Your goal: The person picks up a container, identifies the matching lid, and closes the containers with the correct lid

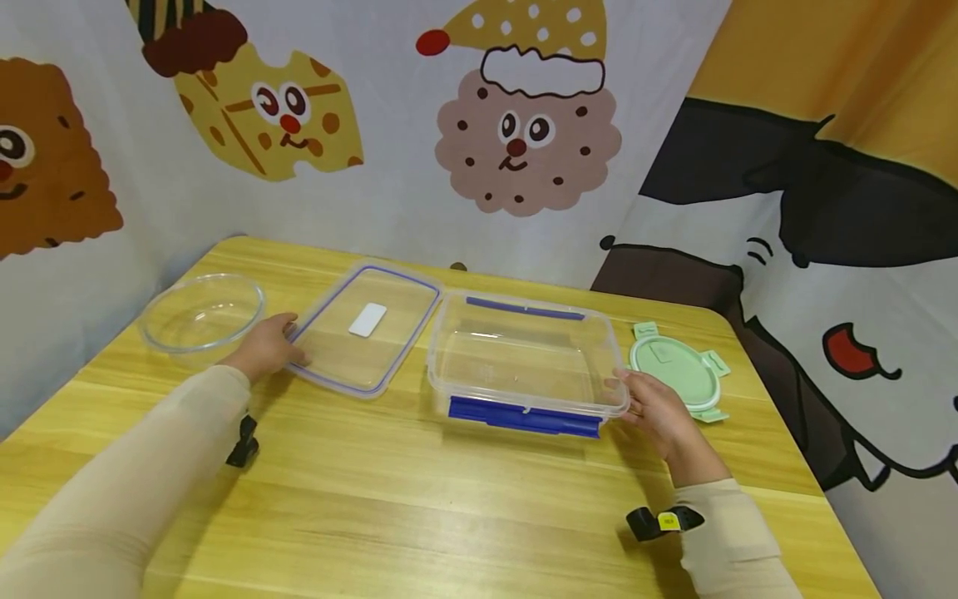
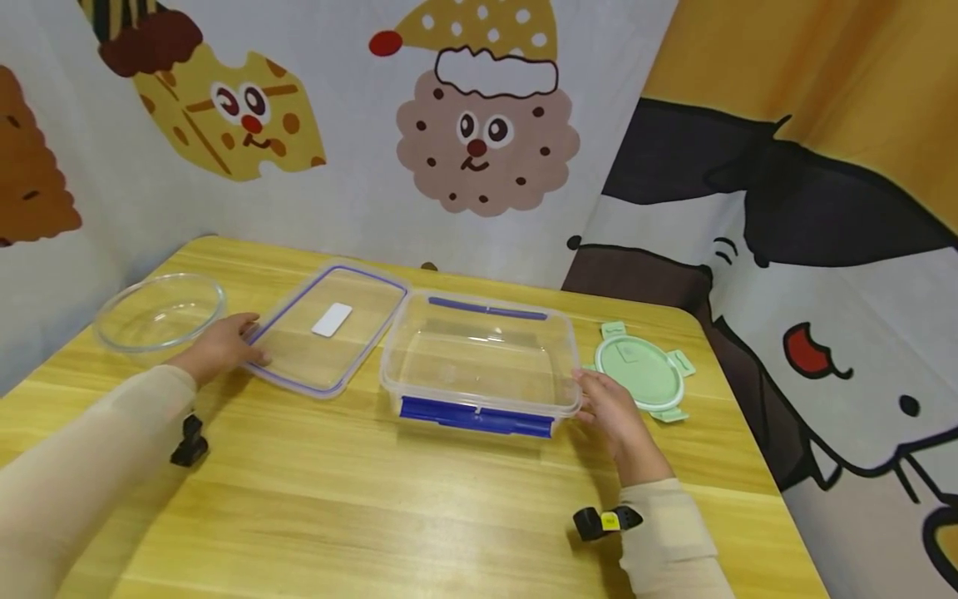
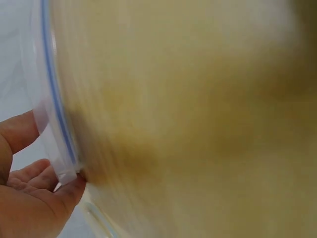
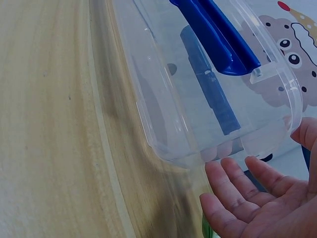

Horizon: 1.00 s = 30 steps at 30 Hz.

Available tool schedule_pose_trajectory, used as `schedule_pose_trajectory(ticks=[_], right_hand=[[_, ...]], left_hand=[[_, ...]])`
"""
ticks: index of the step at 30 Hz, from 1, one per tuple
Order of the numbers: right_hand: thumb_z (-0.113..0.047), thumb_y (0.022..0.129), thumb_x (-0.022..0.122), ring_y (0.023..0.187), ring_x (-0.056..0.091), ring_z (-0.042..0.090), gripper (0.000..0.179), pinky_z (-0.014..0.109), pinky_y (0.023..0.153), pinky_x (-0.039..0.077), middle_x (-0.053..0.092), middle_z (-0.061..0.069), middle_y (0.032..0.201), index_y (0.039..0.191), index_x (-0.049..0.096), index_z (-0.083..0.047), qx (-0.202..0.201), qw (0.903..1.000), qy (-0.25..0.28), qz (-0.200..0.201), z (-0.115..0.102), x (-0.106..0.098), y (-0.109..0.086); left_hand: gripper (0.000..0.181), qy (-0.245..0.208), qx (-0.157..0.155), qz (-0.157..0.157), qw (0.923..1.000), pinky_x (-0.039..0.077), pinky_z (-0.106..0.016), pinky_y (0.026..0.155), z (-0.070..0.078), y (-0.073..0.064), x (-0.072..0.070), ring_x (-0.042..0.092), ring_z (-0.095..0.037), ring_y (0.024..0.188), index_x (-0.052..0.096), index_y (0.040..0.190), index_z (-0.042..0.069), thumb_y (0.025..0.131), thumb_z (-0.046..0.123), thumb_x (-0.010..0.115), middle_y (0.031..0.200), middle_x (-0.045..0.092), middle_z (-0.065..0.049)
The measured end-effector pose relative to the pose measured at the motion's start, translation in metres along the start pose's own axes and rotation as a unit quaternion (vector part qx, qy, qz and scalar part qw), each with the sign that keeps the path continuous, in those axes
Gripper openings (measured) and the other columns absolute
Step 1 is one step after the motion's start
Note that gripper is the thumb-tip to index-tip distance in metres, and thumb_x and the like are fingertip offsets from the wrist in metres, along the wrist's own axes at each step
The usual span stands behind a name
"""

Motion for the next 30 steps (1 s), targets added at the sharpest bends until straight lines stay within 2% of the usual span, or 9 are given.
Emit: schedule_pose_trajectory(ticks=[6,13,18,25,30], right_hand=[[-0.047,0.101,0.042,0.099,0.059,-0.004,0.072,0.016,0.083,0.050,0.055,0.003,0.133,0.147,0.027,0.007,0.000,1.0000,0.003,0.004,-0.0011,-0.0004,-0.0009],[-0.045,0.101,0.043,0.098,0.059,-0.004,0.070,0.016,0.082,0.050,0.057,0.004,0.131,0.145,0.028,0.008,-0.001,0.9999,0.008,0.010,-0.0025,0.0007,-0.0014],[-0.044,0.102,0.042,0.098,0.059,-0.004,0.070,0.016,0.082,0.051,0.057,0.003,0.130,0.145,0.029,0.009,-0.002,0.9999,0.008,0.010,-0.0024,0.0011,-0.0017],[-0.043,0.102,0.042,0.098,0.060,-0.003,0.070,0.016,0.081,0.051,0.055,0.008,0.134,0.145,0.028,0.009,-0.002,0.9999,0.013,0.010,-0.0025,0.0012,-0.0020],[-0.043,0.102,0.042,0.099,0.060,-0.003,0.069,0.016,0.082,0.051,0.052,0.013,0.138,0.145,0.028,0.010,-0.001,0.9999,0.008,0.011,-0.0028,0.0013,-0.0019]], left_hand=[[0.082,0.002,0.003,0.011,0.9999,0.027,-0.059,0.109,-0.0013,-0.0006,0.0000,0.029,-0.054,0.130,0.017,0.142,-0.021,0.086,0.008,0.069,0.142,0.028,-0.041],[0.086,-0.046,-0.018,0.001,0.9988,0.028,-0.058,0.110,0.0019,-0.0040,0.0019,0.023,-0.054,0.134,0.011,0.145,-0.018,0.087,0.006,0.070,0.144,0.024,-0.041],[0.088,-0.071,-0.016,-0.001,0.9974,0.029,-0.058,0.110,0.0035,-0.0029,0.0064,0.024,-0.054,0.134,0.011,0.146,-0.016,0.085,0.005,0.071,0.145,0.024,-0.041],[0.086,-0.076,-0.022,-0.002,0.9968,0.032,-0.057,0.109,0.0056,-0.0026,0.0088,0.027,-0.053,0.133,0.013,0.147,-0.014,0.085,0.004,0.071,0.146,0.024,-0.039],[0.087,-0.112,-0.027,0.000,0.9933,0.034,-0.055,0.108,0.0030,-0.0004,0.0094,0.028,-0.053,0.133,0.012,0.148,-0.012,0.083,-0.005,0.069,0.148,0.023,-0.037]])
Point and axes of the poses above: each hand's wrist, its own y-axis towards the middle knuckle, its own x-axis out of the palm, z = x × y, the point moved 4 cm from there along y, towards the middle knuckle
